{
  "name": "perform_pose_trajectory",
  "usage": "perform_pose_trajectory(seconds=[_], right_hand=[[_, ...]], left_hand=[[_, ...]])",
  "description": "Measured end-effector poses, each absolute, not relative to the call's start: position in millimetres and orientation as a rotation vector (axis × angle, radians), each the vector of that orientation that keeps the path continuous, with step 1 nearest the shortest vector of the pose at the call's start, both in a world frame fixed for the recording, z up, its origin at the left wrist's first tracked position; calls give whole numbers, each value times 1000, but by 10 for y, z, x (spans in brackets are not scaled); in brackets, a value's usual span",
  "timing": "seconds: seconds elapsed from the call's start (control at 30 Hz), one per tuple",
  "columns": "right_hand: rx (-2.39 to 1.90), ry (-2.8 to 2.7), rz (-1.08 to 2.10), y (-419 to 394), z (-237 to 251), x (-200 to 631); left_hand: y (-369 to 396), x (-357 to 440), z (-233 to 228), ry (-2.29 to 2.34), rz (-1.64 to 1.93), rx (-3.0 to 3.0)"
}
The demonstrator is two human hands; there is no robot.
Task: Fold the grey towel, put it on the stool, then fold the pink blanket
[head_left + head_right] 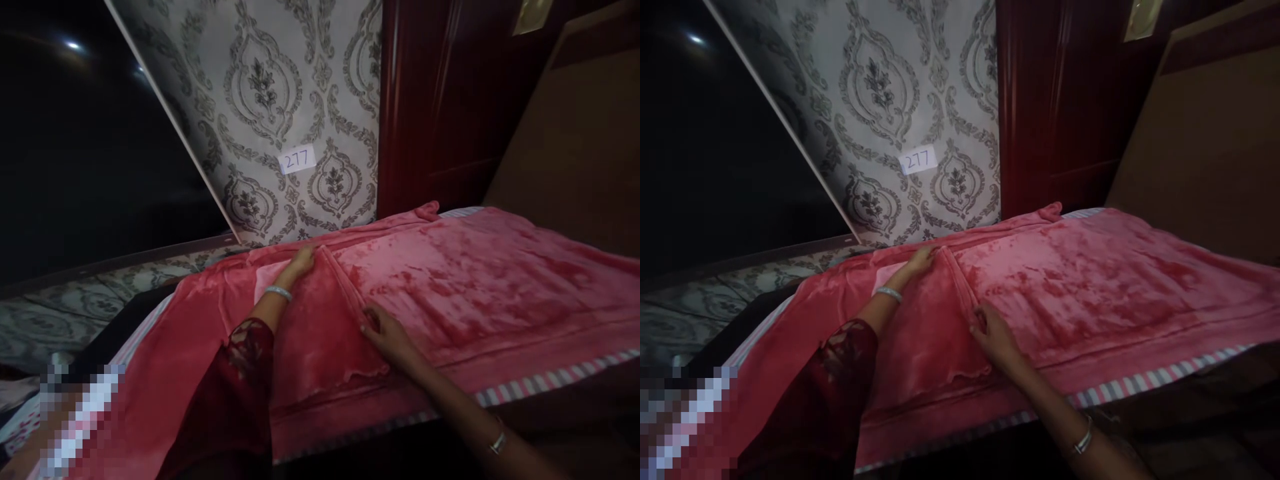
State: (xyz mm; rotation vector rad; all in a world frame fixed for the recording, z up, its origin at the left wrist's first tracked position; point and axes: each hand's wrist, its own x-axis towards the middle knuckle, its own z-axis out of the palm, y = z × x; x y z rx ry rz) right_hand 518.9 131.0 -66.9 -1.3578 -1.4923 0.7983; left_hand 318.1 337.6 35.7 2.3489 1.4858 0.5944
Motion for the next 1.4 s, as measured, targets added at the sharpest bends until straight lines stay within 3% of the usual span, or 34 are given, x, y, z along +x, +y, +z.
perform_pose_trajectory(seconds=[0.27, 0.67, 0.87, 1.1, 1.4], right_hand=[[-1502, -1594, 726, 1144, -644, 5191], [-1210, -1154, 1109, 905, -750, 5294], [-1174, -1385, 963, 821, -728, 5385], [-1294, -1537, 1002, 812, -670, 5487], [-1321, -1557, 1030, 838, -697, 5506]], left_hand=[[3843, 3307, 203, 1554, 434, 2297], [4058, 3459, -58, 1579, 487, 2316], [4192, 3465, -96, 1519, 521, 2345], [4185, 3613, -276, 1537, 431, 2373], [4182, 2972, 152, 1636, 200, 2367]])
